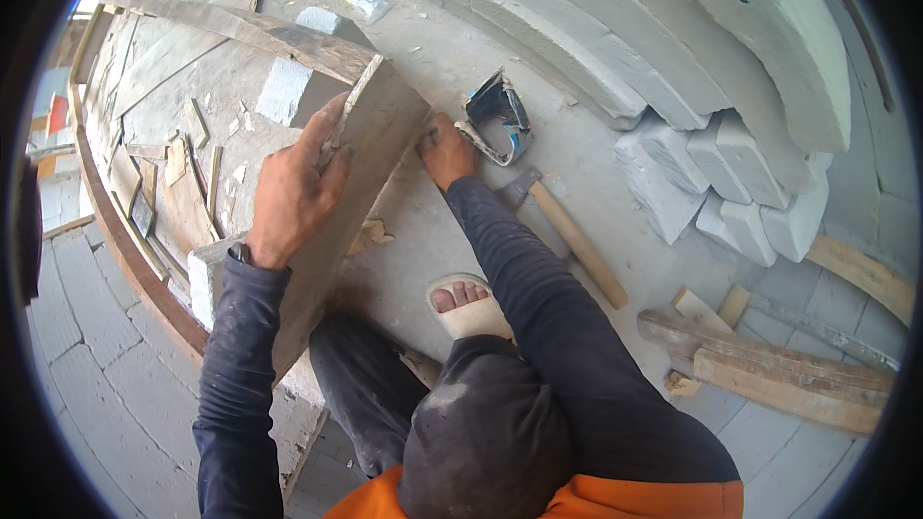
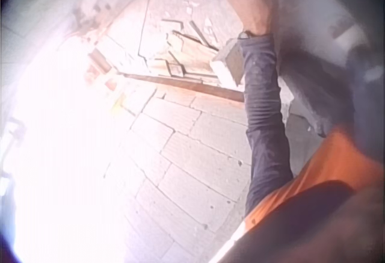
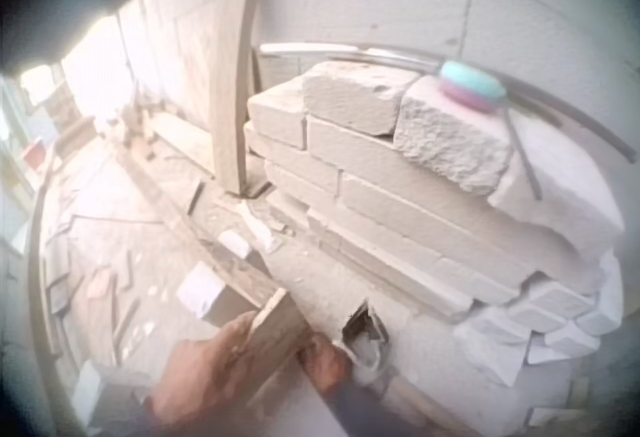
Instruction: The person constructs a wooden frame by positioning pieces of wood and driving nails into them using a hatchet.
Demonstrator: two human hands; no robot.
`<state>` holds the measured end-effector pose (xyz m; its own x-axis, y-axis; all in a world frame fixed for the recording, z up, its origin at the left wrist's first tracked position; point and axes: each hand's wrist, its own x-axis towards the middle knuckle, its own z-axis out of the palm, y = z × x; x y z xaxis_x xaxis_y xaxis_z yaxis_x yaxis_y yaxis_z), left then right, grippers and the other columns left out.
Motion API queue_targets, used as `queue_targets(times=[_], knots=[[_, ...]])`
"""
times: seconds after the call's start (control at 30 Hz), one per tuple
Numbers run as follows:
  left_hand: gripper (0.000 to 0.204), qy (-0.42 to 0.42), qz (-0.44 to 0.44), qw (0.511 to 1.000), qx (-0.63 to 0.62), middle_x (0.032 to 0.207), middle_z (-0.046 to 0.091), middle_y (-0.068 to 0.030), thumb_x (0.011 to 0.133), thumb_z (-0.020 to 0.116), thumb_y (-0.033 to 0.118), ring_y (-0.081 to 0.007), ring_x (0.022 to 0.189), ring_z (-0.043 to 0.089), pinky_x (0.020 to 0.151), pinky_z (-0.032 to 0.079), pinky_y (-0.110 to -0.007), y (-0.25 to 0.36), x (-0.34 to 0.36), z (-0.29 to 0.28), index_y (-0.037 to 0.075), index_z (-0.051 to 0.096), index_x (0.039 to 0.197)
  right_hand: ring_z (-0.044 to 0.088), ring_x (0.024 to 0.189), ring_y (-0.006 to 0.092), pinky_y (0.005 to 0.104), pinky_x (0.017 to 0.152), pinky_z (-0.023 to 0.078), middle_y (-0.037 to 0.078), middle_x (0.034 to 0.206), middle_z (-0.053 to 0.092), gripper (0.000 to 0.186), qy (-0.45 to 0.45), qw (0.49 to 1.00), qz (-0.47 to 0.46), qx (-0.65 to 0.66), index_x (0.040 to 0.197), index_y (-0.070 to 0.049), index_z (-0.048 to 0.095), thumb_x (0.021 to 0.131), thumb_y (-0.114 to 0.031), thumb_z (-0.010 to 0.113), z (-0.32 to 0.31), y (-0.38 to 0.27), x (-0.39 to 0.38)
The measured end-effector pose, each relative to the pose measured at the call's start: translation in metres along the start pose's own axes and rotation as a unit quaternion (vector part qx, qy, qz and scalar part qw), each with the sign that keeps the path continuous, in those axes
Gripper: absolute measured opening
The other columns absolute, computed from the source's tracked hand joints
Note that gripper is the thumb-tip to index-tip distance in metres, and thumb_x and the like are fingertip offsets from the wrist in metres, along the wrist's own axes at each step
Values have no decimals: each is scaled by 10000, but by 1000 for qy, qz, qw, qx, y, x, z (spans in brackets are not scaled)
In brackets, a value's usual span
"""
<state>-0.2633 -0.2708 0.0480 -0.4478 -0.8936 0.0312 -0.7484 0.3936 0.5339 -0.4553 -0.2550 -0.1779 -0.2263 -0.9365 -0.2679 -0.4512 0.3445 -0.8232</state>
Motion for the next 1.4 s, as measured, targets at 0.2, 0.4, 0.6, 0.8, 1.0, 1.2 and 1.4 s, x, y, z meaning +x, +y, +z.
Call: queue_targets(times=[0.2, 0.4, 0.6, 0.8, 1.0, 1.2, 1.4], knots=[[632, -21, -28, 999, -17, 956, 747, -275, 941, 689, 104, -457, 843, 742, 746, 585, -490, 3, 1, -4, 149, 519, 1548, 738, 969, 423, 483, 864, 565, 230, 1001, 767, 254, 39, 999, -22, -3, 1099, -59, 700, 925, -241, 736, 9, 6, 7], [637, -17, -22, 1000, -11, 911, 742, -270, 937, 689, 99, -453, 831, 743, 736, 586, -484, 2, 0, -4, 139, 518, 1549, 740, 966, 419, 478, 859, 566, 237, 993, 765, 241, 48, 998, -35, -14, 1090, -67, 709, 920, -237, 729, 12, 7, 8], [638, -19, -27, 999, -13, 959, 747, -279, 936, 685, 98, -460, 857, 744, 755, 592, -488, 3, -2, -6, 133, 515, 1551, 734, 971, 427, 484, 856, 560, 235, 1000, 764, 218, 39, 999, -27, -6, 1058, -62, 717, 926, -235, 713, 13, 4, 8], [661, -33, -32, 999, -12, 1020, 751, -284, 942, 679, 94, -466, 885, 743, 780, 600, -493, 8, 2, -7, 141, 484, 1573, 723, 954, 444, 500, 857, 553, 236, 990, 758, 242, 69, 996, -50, -1, 1099, -58, 711, 933, -235, 710, 13, 8, 7], [682, -50, -44, 998, -4, 1043, 749, -293, 957, 678, 96, -467, 903, 747, 778, 607, -486, 12, 6, -11, 147, 456, 1600, 682, 785, 308, 439, 757, 533, 165, 850, 698, 270, 112, 990, -47, 69, 1211, -64, 685, 967, -180, 696, 10, 2, -13], [751, -34, -30, 999, -7, 953, 775, -234, 913, 694, 34, -398, 793, 777, 684, 615, -430, 13, 6, -9, 129, 445, 1616, 608, 822, 260, 394, 770, 505, 114, 905, 625, 421, 75, 972, -99, 201, 1404, -79, 651, 1000, -185, 699, -66, -103, -28], [738, -33, -31, 999, 0, 1009, 775, -251, 900, 689, -14, -406, 853, 783, 728, 622, -426, 16, 10, -8, 93, 473, 1598, 579, 803, 269, 393, 751, 491, 121, 879, 596, 477, 44, 958, -223, 173, 1479, -102, 635, 1014, -179, 706, -74, -104, 0]])
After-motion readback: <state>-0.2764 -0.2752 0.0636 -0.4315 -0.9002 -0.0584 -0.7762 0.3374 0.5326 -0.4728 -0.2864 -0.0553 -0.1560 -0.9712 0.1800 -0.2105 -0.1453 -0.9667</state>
